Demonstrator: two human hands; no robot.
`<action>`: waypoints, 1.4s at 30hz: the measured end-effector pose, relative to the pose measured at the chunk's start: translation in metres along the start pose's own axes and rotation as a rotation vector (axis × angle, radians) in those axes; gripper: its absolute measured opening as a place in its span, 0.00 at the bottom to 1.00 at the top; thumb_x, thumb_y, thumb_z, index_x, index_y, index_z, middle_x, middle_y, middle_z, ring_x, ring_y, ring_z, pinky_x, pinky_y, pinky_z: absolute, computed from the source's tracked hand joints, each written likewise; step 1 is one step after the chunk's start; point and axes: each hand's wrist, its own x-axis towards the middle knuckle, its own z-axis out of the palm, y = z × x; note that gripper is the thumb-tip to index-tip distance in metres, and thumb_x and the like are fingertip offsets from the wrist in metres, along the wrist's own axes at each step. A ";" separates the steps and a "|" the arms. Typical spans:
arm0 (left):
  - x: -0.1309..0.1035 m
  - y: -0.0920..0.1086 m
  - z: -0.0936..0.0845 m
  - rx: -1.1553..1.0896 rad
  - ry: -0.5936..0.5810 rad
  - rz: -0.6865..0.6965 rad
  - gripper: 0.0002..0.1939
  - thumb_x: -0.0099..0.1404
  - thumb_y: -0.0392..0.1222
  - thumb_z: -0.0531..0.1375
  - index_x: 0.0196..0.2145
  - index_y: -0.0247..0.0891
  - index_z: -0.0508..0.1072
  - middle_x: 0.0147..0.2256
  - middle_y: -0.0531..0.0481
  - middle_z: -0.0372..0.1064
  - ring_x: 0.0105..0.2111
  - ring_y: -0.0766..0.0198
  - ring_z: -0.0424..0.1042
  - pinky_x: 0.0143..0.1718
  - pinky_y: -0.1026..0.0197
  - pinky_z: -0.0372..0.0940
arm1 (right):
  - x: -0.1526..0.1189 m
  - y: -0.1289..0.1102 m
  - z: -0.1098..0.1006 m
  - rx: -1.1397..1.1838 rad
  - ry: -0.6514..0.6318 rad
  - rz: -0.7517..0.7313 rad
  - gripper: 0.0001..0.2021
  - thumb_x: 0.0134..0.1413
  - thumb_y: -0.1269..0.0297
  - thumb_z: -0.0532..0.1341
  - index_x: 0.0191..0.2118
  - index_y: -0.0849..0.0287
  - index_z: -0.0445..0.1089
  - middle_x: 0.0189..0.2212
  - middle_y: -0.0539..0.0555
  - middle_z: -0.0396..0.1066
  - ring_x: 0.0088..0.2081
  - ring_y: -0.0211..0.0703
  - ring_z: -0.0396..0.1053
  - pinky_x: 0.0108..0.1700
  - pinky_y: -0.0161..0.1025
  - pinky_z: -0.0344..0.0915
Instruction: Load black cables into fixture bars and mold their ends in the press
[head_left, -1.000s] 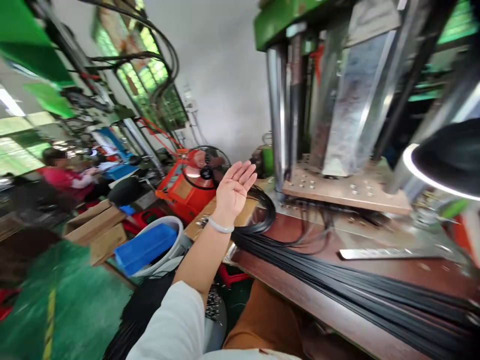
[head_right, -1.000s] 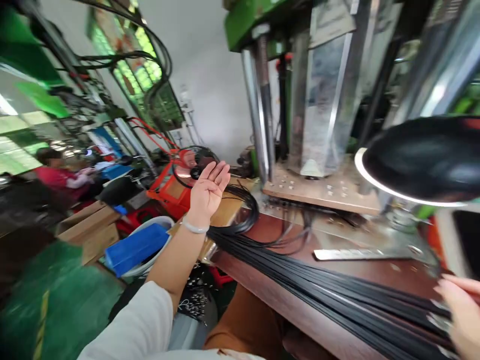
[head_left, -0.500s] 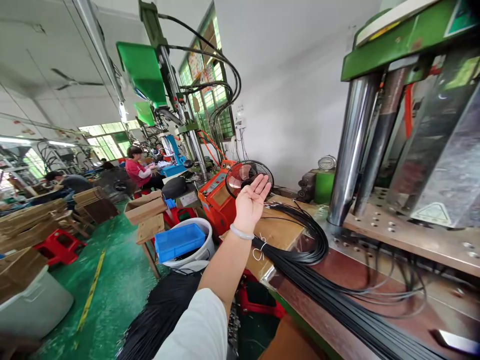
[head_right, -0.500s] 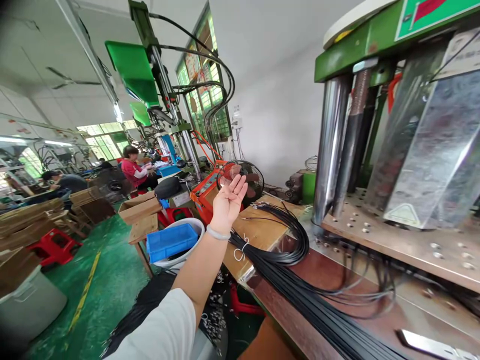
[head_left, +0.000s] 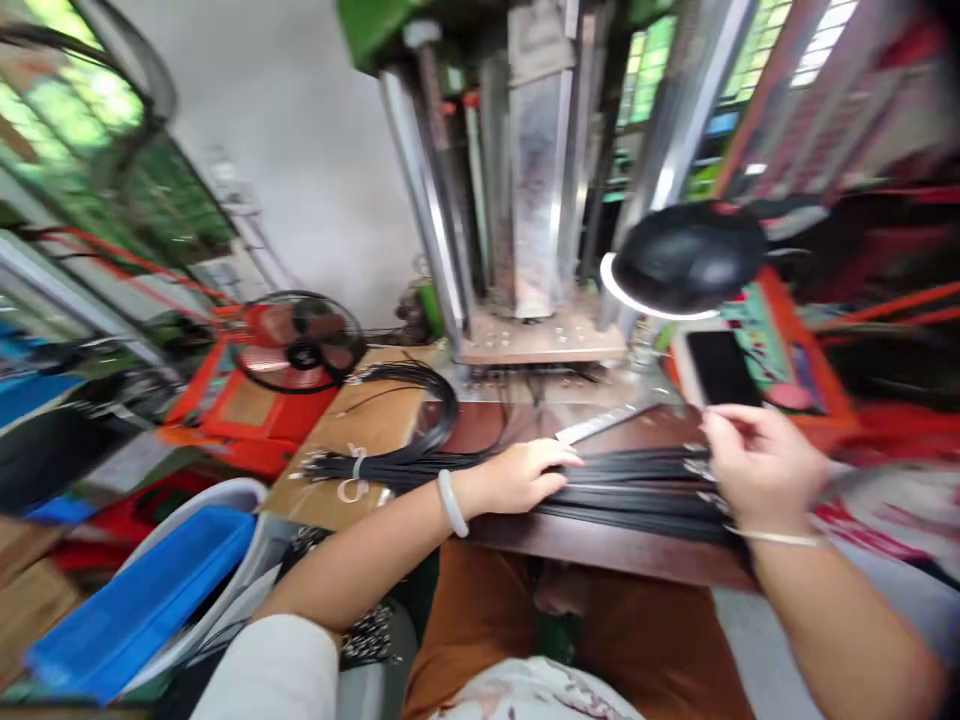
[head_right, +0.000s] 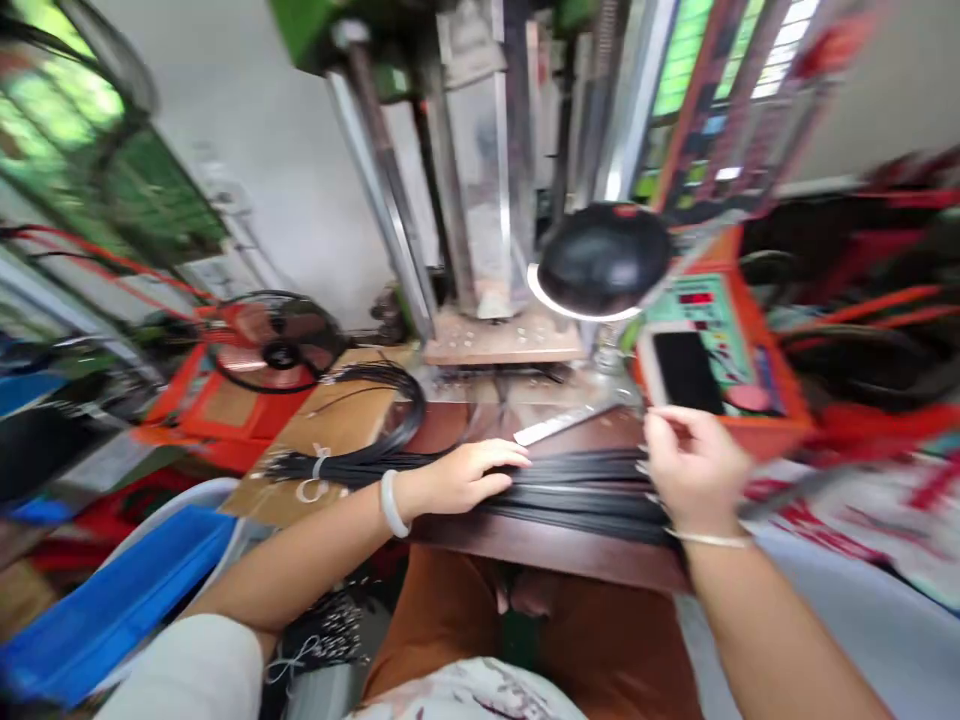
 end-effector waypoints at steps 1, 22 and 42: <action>0.009 -0.001 0.007 0.164 -0.016 -0.015 0.16 0.66 0.35 0.56 0.50 0.33 0.70 0.57 0.36 0.63 0.60 0.53 0.61 0.65 0.50 0.53 | -0.001 0.006 -0.001 0.024 0.016 -0.001 0.07 0.52 0.58 0.63 0.32 0.56 0.73 0.25 0.56 0.72 0.25 0.44 0.69 0.31 0.43 0.65; 0.087 -0.004 -0.020 -0.034 -0.482 -0.419 0.17 0.56 0.51 0.63 0.21 0.36 0.67 0.20 0.56 0.61 0.22 0.68 0.59 0.25 0.65 0.53 | -0.001 -0.001 -0.001 0.225 0.045 -0.040 0.05 0.56 0.63 0.62 0.36 0.58 0.73 0.27 0.51 0.73 0.27 0.40 0.70 0.31 0.38 0.68; 0.083 -0.009 -0.034 -0.059 -0.068 -0.077 0.10 0.59 0.41 0.62 0.39 0.37 0.78 0.39 0.45 0.76 0.41 0.57 0.75 0.49 0.56 0.67 | 0.014 -0.025 -0.001 -0.635 -0.808 -0.746 0.14 0.58 0.77 0.49 0.34 0.66 0.72 0.29 0.63 0.73 0.33 0.53 0.70 0.38 0.47 0.66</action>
